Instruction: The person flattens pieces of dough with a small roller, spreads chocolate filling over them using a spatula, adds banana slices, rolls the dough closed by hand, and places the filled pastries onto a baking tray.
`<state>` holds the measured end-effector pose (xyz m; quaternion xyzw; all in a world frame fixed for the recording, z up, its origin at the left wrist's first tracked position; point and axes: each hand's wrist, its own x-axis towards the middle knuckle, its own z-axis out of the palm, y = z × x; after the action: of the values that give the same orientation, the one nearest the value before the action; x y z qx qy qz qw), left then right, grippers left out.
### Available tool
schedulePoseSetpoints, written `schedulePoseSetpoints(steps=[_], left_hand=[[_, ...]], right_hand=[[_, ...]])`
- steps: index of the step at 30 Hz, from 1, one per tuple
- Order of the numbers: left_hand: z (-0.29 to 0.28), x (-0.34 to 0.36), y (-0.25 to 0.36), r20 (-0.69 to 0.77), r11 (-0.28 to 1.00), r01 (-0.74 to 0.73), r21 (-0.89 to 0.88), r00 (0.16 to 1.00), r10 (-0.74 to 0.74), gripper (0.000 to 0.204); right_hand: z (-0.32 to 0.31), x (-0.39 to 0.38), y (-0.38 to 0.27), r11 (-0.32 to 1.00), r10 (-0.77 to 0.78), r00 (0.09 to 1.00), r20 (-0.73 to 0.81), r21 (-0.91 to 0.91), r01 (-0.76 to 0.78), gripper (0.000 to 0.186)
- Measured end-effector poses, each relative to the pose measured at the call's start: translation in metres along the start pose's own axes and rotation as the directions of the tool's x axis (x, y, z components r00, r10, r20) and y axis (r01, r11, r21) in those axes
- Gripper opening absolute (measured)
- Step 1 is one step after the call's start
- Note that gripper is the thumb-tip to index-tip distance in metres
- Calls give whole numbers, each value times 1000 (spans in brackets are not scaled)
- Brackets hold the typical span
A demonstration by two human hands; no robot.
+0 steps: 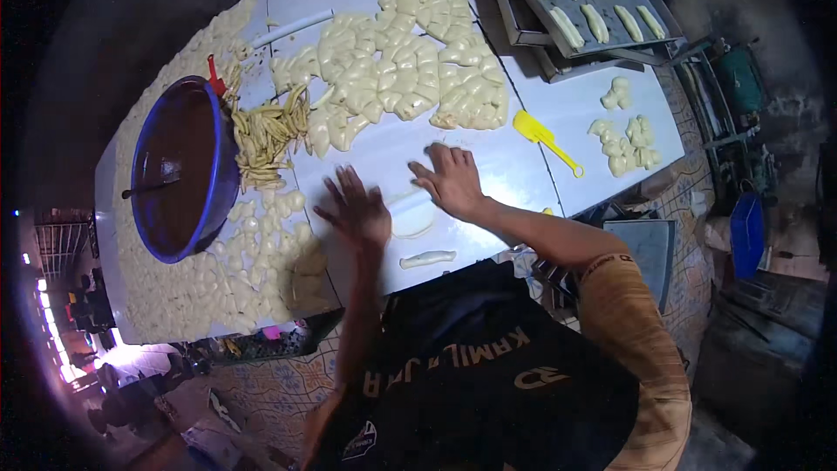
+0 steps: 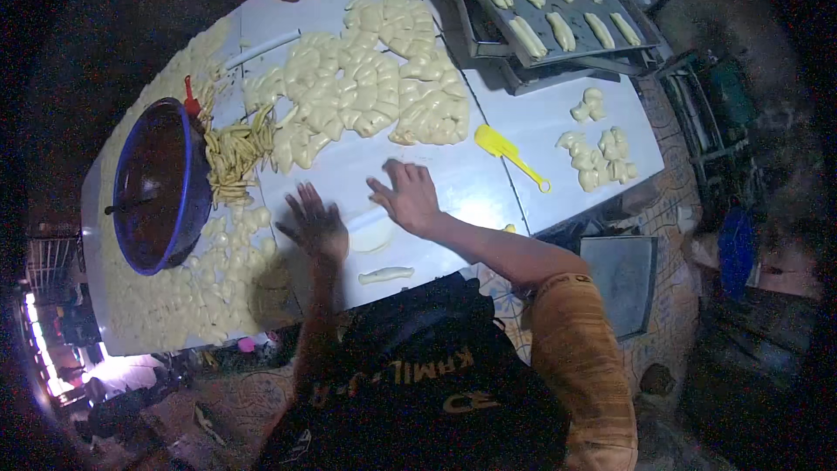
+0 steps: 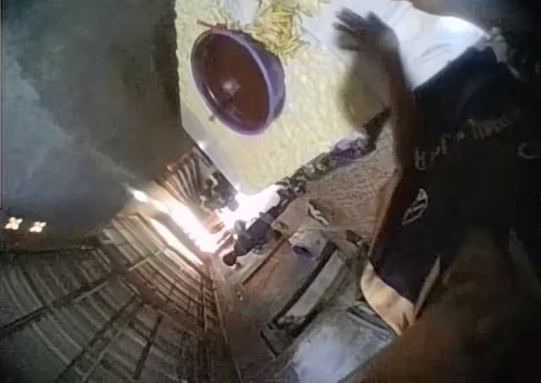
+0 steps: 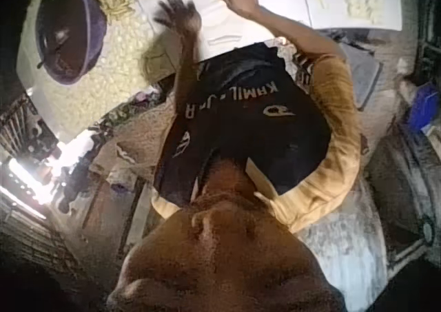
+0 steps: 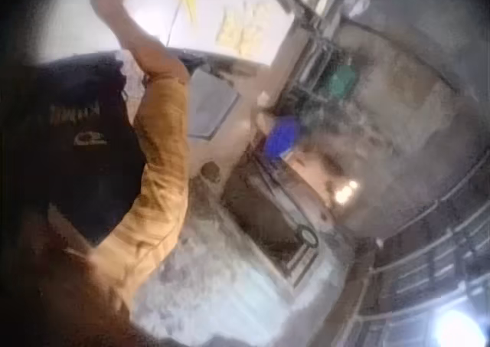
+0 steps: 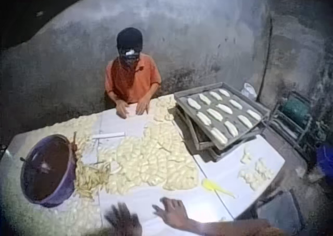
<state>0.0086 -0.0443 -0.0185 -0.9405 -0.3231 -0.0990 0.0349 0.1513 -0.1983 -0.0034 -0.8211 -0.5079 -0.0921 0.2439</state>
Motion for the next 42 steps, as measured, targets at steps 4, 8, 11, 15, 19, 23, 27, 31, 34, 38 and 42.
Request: schedulePoseSetpoints(steps=[4, 8, 11, 15, 19, 23, 27, 31, 34, 38, 42], left_hand=[[15, 68, -18, -172, 993, 112, 48, 980, -103, 63], [-6, 126, -8, -226, 997, 34, -69, 973, -49, 59], [7, 131, -8, -399, 946, -51, -321, 913, -87, 65], [-34, 95, -3, -138, 832, -168, -529, 984, 111, 66], [-39, 56, -9, 66, 831, -373, -413, 898, 436, 70], [-12, 21, -14, -343, 925, -194, -328, 936, 75, 70], [-41, -44, -43, -44, 906, 116, -406, 988, -146, 58], [-41, -100, -54, -119, 952, 174, -253, 971, -209, 59], [-39, -100, -42, 11, 953, 208, -220, 978, -210, 58], [-32, -99, -37, -2, 944, 249, -218, 967, -255, 58], [-14, -98, -38, -35, 925, 196, -326, 975, -219, 69]], right_hand=[[19, 41, 4, 998, 55, 995, -84, -13, -56, 36], [6, 70, 5, 980, 198, 979, 54, -33, -196, 35], [3, 59, 15, 971, 237, 969, -76, 14, -237, 39], [-41, 30, 67, 908, 417, 884, -212, 145, -393, 44], [-78, -25, 166, 878, 413, 903, -113, -212, -428, 43], [-54, -90, 223, 853, 452, 887, -92, -247, -460, 45], [-81, -72, 202, 877, 458, 875, 155, 82, -474, 27], [-83, 28, 82, 587, 367, 825, 429, 582, -563, 24], [-62, 138, -36, 754, 12, 896, 443, 585, -299, 33], [0, 257, -169, 786, -128, 901, 415, 597, -163, 32], [49, 314, -259, 918, -284, 742, 607, 394, 29, 25]])
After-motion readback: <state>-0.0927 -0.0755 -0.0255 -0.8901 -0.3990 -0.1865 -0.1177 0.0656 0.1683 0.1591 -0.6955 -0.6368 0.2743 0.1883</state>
